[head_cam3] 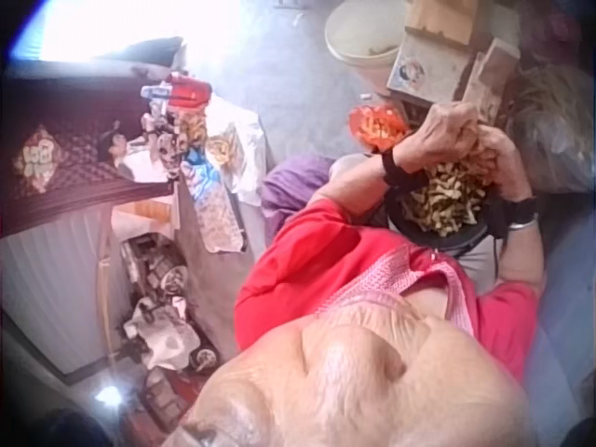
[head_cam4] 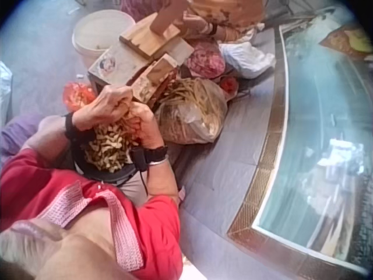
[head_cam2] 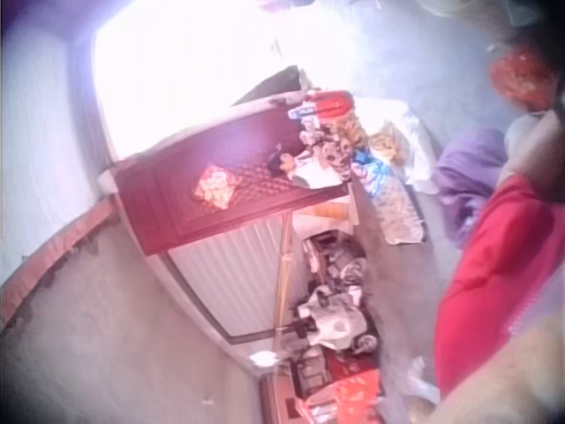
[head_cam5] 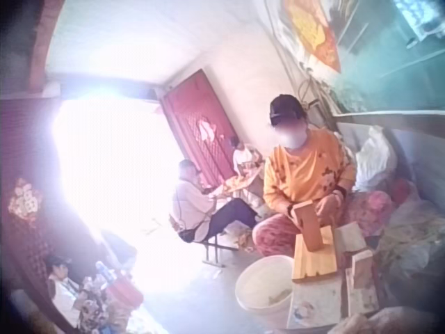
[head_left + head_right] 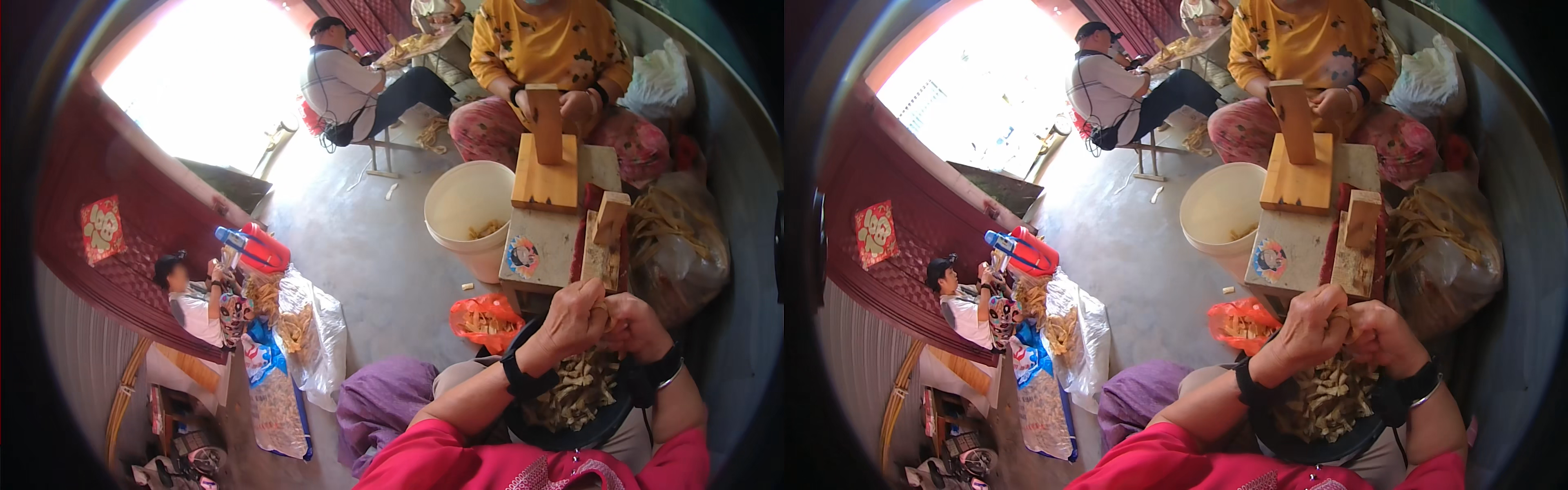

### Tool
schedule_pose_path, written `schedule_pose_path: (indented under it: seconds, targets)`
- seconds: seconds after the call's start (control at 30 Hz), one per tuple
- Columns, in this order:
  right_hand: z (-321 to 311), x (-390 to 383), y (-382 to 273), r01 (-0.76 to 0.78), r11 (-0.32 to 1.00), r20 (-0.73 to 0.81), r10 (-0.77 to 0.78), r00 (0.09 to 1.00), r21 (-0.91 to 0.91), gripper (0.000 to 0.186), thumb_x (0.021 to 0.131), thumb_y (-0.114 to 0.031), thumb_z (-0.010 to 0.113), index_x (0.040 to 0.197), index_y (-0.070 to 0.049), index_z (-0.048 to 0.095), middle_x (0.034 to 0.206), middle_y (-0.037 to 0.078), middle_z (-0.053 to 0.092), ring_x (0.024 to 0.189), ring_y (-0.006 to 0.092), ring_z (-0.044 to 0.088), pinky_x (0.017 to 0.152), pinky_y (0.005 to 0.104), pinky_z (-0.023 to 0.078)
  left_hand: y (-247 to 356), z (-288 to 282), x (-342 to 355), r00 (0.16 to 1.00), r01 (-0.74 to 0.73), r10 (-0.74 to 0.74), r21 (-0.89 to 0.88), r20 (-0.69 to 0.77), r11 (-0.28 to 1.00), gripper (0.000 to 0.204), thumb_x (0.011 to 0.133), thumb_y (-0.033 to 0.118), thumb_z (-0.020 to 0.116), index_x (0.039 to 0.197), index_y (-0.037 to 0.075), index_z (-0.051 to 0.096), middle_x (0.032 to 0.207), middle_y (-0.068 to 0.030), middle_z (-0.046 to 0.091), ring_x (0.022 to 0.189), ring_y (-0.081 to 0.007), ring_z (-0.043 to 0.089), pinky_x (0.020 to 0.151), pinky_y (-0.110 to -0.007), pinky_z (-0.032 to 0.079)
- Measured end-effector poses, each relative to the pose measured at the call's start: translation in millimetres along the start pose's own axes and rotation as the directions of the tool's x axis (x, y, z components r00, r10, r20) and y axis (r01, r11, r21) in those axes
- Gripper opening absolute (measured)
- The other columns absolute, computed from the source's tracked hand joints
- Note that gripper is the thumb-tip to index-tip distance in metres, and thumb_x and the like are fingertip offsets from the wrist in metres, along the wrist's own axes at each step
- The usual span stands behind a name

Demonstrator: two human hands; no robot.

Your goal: The person manipulates thin strips of material, likely food-related, by pulling them through a wooden manual slicing or stretching tool and then tying or folding them into knots before placing them into a black container.

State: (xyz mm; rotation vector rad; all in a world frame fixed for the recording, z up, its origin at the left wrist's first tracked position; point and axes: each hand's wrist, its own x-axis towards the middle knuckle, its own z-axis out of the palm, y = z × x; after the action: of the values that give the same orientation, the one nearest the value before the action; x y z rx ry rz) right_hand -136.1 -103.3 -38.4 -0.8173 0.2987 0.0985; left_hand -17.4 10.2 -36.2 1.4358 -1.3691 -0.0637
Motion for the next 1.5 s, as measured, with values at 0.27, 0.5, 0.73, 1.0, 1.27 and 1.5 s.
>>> schedule_pose_path:
  seconds: [0.27, 0.5, 0.73, 1.0, 1.27, 1.5]
  targets:
    - [-10.9, -7.2, -0.3, 0.318, 0.423, -0.076, -0.691, 0.719, -0.848, 0.011, 0.073, -0.004, 0.051, 0.081, 0.002, 0.057, 0.065, -0.002, 0.052, 0.061, 0.0068, 0.048, 0.057, 0.0231, 0.042, -6.1, 17.5, 17.0, 0.845, 0.534, -0.517, -0.195, 0.133, 0.823, 0.017, 0.075, 0.014, 0.066, 0.072, -0.001, 0.058, 0.059, -0.0036, 0.055, 0.057, -0.0082, 0.049, 0.048, -0.026, 0.039]
    - [-18.2, -5.5, -0.2, 0.197, 0.980, -0.031, -0.197, 0.980, -0.006, 0.015, 0.079, -0.007, 0.056, 0.092, -0.001, 0.063, 0.052, -0.004, 0.041, 0.042, 0.0046, 0.036, 0.039, 0.0200, 0.026, -15.5, 3.1, 15.0, 0.899, 0.434, -0.413, -0.176, 0.144, 0.884, 0.007, 0.071, 0.001, 0.057, 0.077, -0.001, 0.056, 0.066, -0.0067, 0.053, 0.062, -0.0119, 0.049, 0.056, -0.027, 0.041]
    - [-26.8, -11.9, 4.8, 0.239, 0.896, 0.136, -0.308, 0.942, 0.374, 0.014, 0.086, -0.010, 0.057, 0.096, -0.002, 0.062, 0.051, -0.005, 0.035, 0.041, 0.0039, 0.031, 0.038, 0.0200, 0.024, -2.9, 13.2, 19.5, 0.976, 0.210, -0.210, 0.010, 0.065, 0.978, 0.015, 0.071, -0.003, 0.065, 0.082, -0.003, 0.055, 0.062, -0.0014, 0.052, 0.056, -0.0050, 0.046, 0.048, -0.022, 0.037]
    - [-13.9, -8.8, 3.5, 0.332, 0.940, -0.096, -0.339, 0.936, -0.077, 0.013, 0.085, -0.014, 0.057, 0.093, -0.004, 0.061, 0.054, -0.006, 0.039, 0.042, 0.0020, 0.030, 0.038, 0.0196, 0.023, 1.4, -13.0, 26.5, 0.837, 0.426, -0.371, -0.051, 0.403, 0.903, 0.019, 0.079, 0.013, 0.065, 0.074, -0.004, 0.057, 0.056, -0.0081, 0.054, 0.047, -0.0167, 0.046, 0.046, -0.028, 0.039]
    - [-13.4, -46.0, -37.2, 0.432, 0.675, -0.033, -0.559, 0.828, -0.597, 0.013, 0.083, -0.012, 0.061, 0.078, 0.000, 0.065, 0.059, -0.004, 0.052, 0.049, 0.0006, 0.043, 0.042, 0.0168, 0.031, 9.9, -25.8, 19.3, 0.709, 0.648, -0.347, -0.761, 0.614, -0.025, 0.029, 0.087, 0.016, 0.050, 0.059, 0.010, 0.041, 0.046, 0.0035, 0.031, 0.038, -0.0072, 0.027, 0.039, -0.024, 0.021]
    - [-20.1, -39.3, -31.8, 0.274, 0.764, -0.194, -0.460, 0.866, -0.584, 0.013, 0.083, -0.012, 0.061, 0.076, -0.001, 0.063, 0.059, -0.005, 0.051, 0.050, 0.0005, 0.042, 0.044, 0.0170, 0.031, -3.9, -34.4, 26.8, 0.641, 0.743, -0.437, -0.367, 0.631, 0.560, 0.037, 0.091, 0.025, 0.047, 0.059, 0.008, 0.041, 0.048, 0.0017, 0.038, 0.040, -0.0078, 0.033, 0.040, -0.022, 0.028]
